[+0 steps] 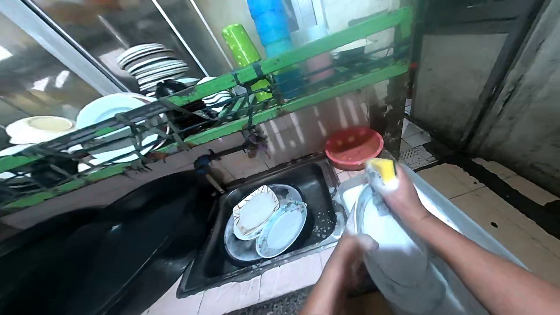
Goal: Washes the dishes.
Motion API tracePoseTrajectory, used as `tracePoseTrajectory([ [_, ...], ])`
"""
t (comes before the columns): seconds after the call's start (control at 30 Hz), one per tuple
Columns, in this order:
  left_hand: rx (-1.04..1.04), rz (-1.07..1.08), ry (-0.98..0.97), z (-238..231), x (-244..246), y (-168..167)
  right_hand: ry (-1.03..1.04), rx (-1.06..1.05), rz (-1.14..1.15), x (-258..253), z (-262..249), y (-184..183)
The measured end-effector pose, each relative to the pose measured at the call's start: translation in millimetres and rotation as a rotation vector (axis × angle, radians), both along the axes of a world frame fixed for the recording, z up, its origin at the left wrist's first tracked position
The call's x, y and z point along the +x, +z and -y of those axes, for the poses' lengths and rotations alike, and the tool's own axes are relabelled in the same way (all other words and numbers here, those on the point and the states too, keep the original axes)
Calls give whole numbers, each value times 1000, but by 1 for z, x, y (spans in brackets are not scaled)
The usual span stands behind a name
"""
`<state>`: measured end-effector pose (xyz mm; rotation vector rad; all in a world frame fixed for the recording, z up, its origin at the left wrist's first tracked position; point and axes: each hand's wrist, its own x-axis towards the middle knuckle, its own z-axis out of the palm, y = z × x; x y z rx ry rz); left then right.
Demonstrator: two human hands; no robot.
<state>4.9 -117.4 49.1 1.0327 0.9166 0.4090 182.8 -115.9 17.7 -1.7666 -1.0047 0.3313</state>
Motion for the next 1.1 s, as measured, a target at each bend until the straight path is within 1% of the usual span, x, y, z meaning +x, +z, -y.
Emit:
tracePoseTrajectory([
  [0.07, -59, 167, -74, -5, -7, -6, 226, 144, 50, -28, 15, 4],
  [0.1, -55, 209, -85, -10, -8, -9, 310, 207, 65, -36, 15, 0],
  [0.13, -34, 192, -68, -14, -8, -9, 324, 232, 85, -35, 11, -6],
  [0.17, -3, 136, -30, -13, -7, -8, 262, 198, 88, -26, 5, -12],
  [0.2, 23, 88, 17, -11, -6, -7, 152, 122, 54, -13, -2, -16],
  [0.23, 38, 64, 64, -8, -6, -7, 33, 27, -4, 1, -9, -16],
  [0.27, 40, 57, 86, -6, -7, -7, -45, -26, -54, 10, -13, -14],
  [0.3, 27, 50, 86, -6, -6, -5, -67, -30, -67, 12, -12, -9],
  [0.33, 1, 69, 68, -6, -6, -3, -35, 5, -52, 6, -6, -3],
  [0.4, -55, 166, -29, -11, -6, -4, 140, 99, -17, -23, 9, 5],
  [0.43, -61, 221, -53, -14, -5, -7, 224, 130, -21, -34, 12, 4],
  [0.47, -44, 245, -29, -15, -3, -9, 268, 133, -20, -38, 11, 0],
  [0.5, -9, 242, 23, -14, -1, -10, 246, 110, -20, -33, 9, -6],
  [0.6, 105, 180, 164, -9, 2, -11, -23, -30, -61, 1, -6, -26],
  [0.63, 111, 154, 224, -8, 6, -11, -63, -43, -76, 2, -7, -26],
  [0.67, 113, 142, 288, -8, 13, -11, -60, -28, -95, -6, -8, -25],
  [0.73, 233, 177, 335, -14, 19, -15, 51, 2, -136, -39, -2, -16],
  [0.8, 386, 277, 373, -33, 12, -17, 268, -41, -89, -64, 12, -13],
  [0.83, 384, 384, 389, -44, 4, -15, 368, -60, -11, -64, 18, -19],
  [0.87, 349, 483, 415, -54, -3, -12, 413, -101, 76, -55, 20, -27],
  [0.93, 262, 561, 466, -62, -14, -6, 358, -179, 212, -22, 13, -42],
  [1.0, 205, 522, 442, -54, -15, -11, 217, -240, 264, 0, 2, -41],
  [1.03, 176, 476, 451, -45, -9, -13, 156, -233, 238, -1, -3, -34],
  [1.1, 188, 305, 446, -28, 5, -15, 105, -93, 144, -21, -9, -20],
])
